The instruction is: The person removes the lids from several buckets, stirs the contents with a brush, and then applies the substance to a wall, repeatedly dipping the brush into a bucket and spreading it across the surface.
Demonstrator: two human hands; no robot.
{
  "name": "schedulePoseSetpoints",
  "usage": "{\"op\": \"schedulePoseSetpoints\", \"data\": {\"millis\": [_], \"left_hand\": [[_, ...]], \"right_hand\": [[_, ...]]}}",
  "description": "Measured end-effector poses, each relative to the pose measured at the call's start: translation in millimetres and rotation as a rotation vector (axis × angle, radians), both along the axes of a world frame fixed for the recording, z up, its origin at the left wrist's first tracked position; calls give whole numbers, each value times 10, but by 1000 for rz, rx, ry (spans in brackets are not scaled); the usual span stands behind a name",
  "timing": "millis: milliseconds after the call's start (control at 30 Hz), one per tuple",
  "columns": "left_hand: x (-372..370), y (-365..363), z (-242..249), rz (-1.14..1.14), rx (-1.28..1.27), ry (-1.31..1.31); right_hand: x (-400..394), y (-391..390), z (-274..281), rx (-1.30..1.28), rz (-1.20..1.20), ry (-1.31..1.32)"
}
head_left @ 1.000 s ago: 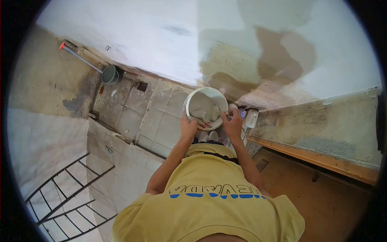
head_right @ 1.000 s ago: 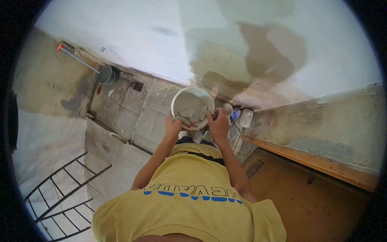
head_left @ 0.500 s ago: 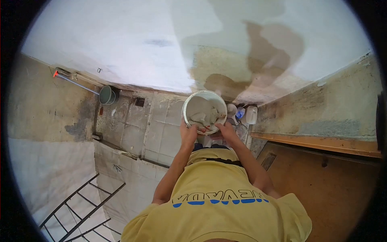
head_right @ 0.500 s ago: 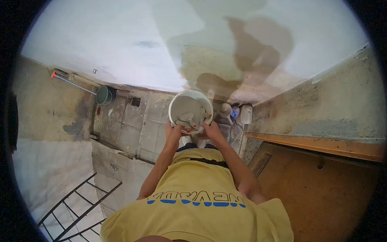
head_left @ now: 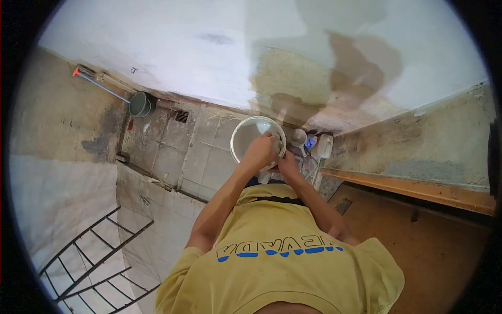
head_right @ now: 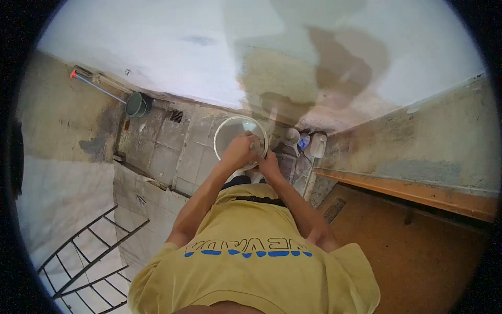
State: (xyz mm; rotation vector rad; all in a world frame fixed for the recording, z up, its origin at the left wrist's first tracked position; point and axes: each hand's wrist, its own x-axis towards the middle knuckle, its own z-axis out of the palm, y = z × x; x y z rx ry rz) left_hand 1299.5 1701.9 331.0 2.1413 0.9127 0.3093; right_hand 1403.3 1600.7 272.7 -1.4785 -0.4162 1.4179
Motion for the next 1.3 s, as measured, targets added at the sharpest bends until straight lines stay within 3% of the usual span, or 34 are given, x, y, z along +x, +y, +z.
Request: {"op": "schedulePoseSetpoints", "data": {"millis": [133,333,433,567,767,967,1033,1167,1233,1300], "left_hand": [[117,65,-69,-152,12,121],[40,83,-59,-205,102,112],[21,82,25,-78,61,265],[26,33,-363,-27,200,196],[-10,-37,-359,120,187,167],[-365,-45,175,433,158,-183],[-485,-68,304,601,-77,-306],[-834,-26,180,686,-233,-476],[-955,26,161,811,-446,-780],[-1036,22,140,787,-494,-858]], "right_hand": [[-36,-14,124,-7,3,79],[-59,-58,63,16,14,154],[-49,-46,-43,-53,39,117],[-52,-39,46,-17,44,111],[-33,4,65,-42,54,35],[-17,78,115,-9,-5,59],[-18,109,122,34,-7,36],[-7,113,96,-18,-45,66],[1,148,77,-43,-59,15],[-18,154,139,-34,-66,36]]}}
